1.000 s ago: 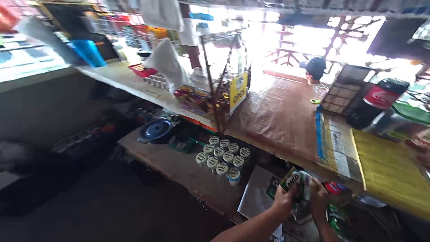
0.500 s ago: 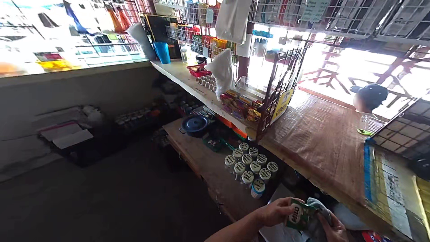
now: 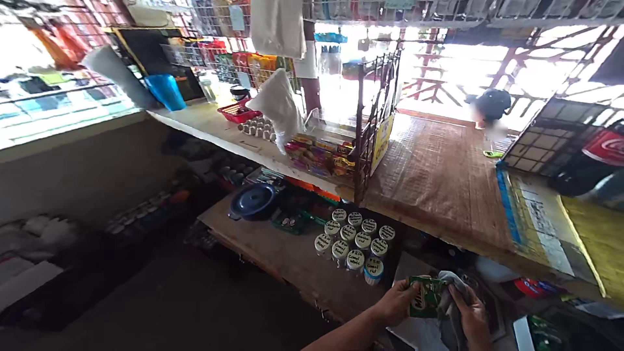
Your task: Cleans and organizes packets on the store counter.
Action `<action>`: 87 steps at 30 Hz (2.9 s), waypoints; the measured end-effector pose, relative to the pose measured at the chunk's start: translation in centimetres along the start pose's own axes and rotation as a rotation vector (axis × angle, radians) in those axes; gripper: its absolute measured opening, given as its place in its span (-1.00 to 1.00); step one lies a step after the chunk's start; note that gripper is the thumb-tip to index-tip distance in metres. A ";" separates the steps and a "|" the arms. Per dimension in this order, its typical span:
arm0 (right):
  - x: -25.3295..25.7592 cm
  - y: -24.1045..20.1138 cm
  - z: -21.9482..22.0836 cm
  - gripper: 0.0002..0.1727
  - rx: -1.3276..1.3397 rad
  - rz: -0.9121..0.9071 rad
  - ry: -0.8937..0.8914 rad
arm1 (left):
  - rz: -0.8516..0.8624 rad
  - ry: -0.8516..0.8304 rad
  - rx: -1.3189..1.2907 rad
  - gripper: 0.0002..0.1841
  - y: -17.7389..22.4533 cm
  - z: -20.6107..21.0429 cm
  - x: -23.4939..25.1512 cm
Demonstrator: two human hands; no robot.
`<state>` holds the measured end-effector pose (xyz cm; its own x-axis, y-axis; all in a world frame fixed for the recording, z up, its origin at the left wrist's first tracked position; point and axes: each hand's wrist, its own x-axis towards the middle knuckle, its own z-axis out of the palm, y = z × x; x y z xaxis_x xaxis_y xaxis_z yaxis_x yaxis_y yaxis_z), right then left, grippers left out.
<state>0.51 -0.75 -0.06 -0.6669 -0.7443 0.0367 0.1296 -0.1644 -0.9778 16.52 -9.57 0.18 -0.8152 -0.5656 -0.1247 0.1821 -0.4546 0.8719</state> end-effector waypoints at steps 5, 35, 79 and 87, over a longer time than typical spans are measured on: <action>-0.3 -0.2 -2.4 -0.71 -0.113 0.127 0.356 | 0.037 0.051 -0.038 -0.69 0.9 -0.1 -0.3; -0.2 -3.2 1.6 -0.65 -0.559 -0.398 0.274 | 0.078 0.066 -0.211 -0.46 1.6 3.5 1.0; 0.3 -4.8 1.6 -0.71 -0.339 -0.252 0.090 | -0.343 0.385 -0.026 -0.50 -0.5 0.0 2.7; 0.3 -3.0 -0.3 -0.62 -0.176 0.065 0.011 | -0.424 0.359 -0.183 -0.51 -0.7 -1.6 2.8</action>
<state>-0.28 -0.35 2.79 -0.6694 -0.7423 -0.0293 0.0433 0.0003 -0.9991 14.97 -11.96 -1.60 -0.6062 -0.4913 -0.6254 -0.0014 -0.7857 0.6186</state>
